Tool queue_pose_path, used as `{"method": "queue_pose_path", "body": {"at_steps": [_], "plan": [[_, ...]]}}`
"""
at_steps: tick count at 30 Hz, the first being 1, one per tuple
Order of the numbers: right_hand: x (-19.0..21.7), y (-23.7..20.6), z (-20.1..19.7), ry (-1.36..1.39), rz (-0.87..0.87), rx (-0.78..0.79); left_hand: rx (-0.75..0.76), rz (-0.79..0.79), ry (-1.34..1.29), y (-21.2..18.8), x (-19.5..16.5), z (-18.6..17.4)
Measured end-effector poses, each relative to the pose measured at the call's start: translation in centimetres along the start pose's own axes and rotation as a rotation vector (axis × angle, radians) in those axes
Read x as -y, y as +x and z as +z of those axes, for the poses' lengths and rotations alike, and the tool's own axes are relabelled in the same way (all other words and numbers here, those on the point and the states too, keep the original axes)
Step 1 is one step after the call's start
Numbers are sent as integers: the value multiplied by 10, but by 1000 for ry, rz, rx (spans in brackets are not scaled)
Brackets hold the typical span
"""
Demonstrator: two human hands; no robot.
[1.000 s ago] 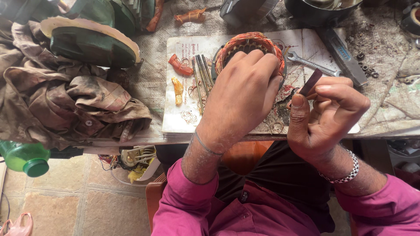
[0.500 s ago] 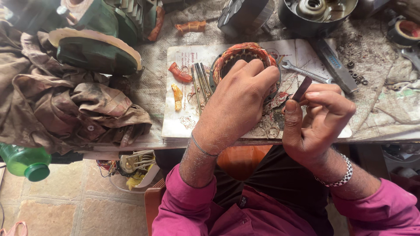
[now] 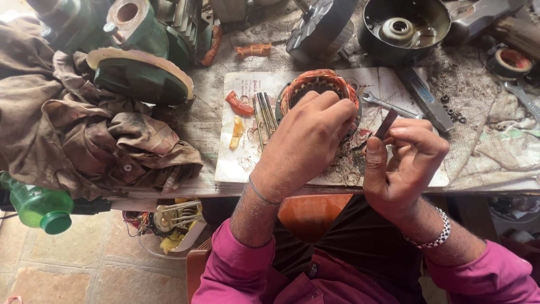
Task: The person works on an electric motor stator at a cluttered workbench, peeling orange insulating film off the copper windings by hand and setting the removed pieces aside. They then use a small flat tool to scrape and trim material around the winding slots, rotating the stator to reach different sections.
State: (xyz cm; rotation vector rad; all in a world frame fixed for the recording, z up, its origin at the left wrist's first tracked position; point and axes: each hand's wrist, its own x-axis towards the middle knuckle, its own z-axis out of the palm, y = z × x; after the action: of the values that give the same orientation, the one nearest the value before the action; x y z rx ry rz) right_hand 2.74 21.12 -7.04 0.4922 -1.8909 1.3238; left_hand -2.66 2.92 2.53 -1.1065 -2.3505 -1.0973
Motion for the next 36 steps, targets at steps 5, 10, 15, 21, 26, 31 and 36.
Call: {"method": "queue_pose_path", "body": {"at_steps": [5, 10, 15, 21, 26, 31, 36], "plan": [[-1, 0, -2, 15, 16, -1, 17, 8, -14, 1, 1, 1], [0, 0, -5, -15, 19, 4, 30, -21, 1, 2, -1, 4], [1, 1, -3, 38, 40, -3, 40, -33, 18, 1, -3, 4], [1, 2, 0, 91, 61, -3, -32, -66, -6, 4, -1, 4], [-1, 2, 1, 63, 39, -5, -71, -201, 75, 10, -10, 5], [-2, 3, 2, 60, 27, -6, 0, -215, 348, 21, -22, 6], [-1, 5, 1, 46, 6, 10, 70, -208, 483, 31, -27, 3]]}}
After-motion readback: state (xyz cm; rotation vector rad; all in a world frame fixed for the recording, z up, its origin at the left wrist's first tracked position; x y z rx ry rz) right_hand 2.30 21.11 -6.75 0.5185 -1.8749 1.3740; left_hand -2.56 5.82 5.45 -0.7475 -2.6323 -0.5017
